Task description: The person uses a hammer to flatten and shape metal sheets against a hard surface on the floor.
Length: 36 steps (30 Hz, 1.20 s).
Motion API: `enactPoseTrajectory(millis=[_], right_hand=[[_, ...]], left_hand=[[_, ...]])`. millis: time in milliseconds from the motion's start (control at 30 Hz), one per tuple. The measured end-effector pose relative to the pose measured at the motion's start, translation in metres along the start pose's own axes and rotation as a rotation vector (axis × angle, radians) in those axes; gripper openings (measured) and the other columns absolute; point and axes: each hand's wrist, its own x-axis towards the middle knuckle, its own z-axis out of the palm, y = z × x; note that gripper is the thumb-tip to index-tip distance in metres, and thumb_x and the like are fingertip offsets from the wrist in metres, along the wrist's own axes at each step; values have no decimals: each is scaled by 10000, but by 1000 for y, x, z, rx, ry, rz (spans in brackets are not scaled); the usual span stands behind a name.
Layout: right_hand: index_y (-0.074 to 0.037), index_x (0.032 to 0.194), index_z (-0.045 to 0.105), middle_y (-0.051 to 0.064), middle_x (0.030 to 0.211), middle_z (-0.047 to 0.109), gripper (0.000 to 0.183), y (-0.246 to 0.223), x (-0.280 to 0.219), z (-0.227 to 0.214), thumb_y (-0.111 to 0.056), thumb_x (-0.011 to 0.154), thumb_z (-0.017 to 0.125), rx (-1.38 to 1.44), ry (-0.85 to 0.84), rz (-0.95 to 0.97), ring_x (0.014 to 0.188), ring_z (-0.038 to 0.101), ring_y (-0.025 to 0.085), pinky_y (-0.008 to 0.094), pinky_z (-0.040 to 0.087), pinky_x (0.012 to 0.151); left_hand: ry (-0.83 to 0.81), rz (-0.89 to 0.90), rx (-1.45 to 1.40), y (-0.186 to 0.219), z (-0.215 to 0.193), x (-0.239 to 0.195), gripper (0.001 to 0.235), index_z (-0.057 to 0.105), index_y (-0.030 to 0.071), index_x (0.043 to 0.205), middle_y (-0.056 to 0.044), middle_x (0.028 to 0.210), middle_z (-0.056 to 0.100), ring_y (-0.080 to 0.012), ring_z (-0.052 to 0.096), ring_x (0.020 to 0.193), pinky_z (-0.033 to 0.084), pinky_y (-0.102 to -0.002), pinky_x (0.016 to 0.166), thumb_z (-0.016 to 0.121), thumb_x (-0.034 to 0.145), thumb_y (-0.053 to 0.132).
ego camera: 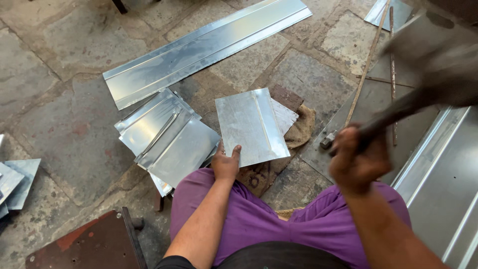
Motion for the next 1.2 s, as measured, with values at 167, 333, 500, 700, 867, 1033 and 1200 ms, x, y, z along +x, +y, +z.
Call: enactPoseTrajectory(millis=[167, 333, 500, 700, 867, 1033, 1200], right_hand=[[-11, 1324, 639, 171, 925, 708, 372, 29, -67, 19, -193, 1000, 661, -394, -581, 153, 788, 701, 257, 389, 565, 666], [-58, 1386, 657, 134, 822, 754, 491, 13, -32, 20, -234, 931, 719, -413, -616, 292, 608, 697, 216, 377, 540, 525], [3, 1374, 613, 66, 827, 674, 324, -16, 6, 2, -156, 1096, 659, -101, -319, 5, 635, 658, 126, 256, 536, 573], [-81, 1255, 618, 65, 842, 676, 216, 11, -64, 13, -215, 1086, 602, -240, -362, 104, 631, 636, 133, 271, 525, 554], [-73, 1227, 719, 118, 736, 702, 291, 21, -64, 18, -242, 992, 682, -526, -755, 555, 586, 673, 194, 341, 515, 536], [5, 1330, 636, 97, 895, 715, 353, -4, -13, -2, -201, 1046, 670, -179, -377, 179, 703, 698, 137, 260, 563, 585], [-21, 1173, 623, 69, 826, 654, 193, -2, -25, -9, -208, 1124, 622, -85, -194, 117, 638, 610, 125, 246, 506, 592]], left_hand=[[-9, -23, -24, -5, 1, -1, 586, 655, 49, 1291, -205, 1058, 759, -345, 747, 964, 571, -399, 842, 788, 824, 378], [35, -62, 12, -17, 10, 7, 425, 723, 12, 1047, -218, 951, 767, -374, 742, 892, 558, -427, 822, 770, 861, 391], [120, 35, -2, -35, 17, 10, 361, 702, -1, 969, -229, 892, 744, -402, 711, 838, 546, -457, 778, 723, 916, 356], [92, -60, -48, -38, 20, 11, 353, 685, 6, 990, -229, 881, 743, -397, 722, 832, 549, -453, 779, 680, 937, 355], [137, -59, -27, -41, 23, 15, 347, 680, 3, 1053, -240, 955, 738, -416, 703, 900, 535, -471, 812, 650, 956, 335], [184, -61, -19, -59, 34, 18, 360, 681, 5, 1067, -241, 970, 736, -420, 701, 916, 536, -482, 823, 654, 946, 343], [179, -67, -54, -64, 42, 22, 356, 647, 5, 1054, -238, 946, 726, -420, 698, 892, 538, -487, 806, 645, 964, 349]])
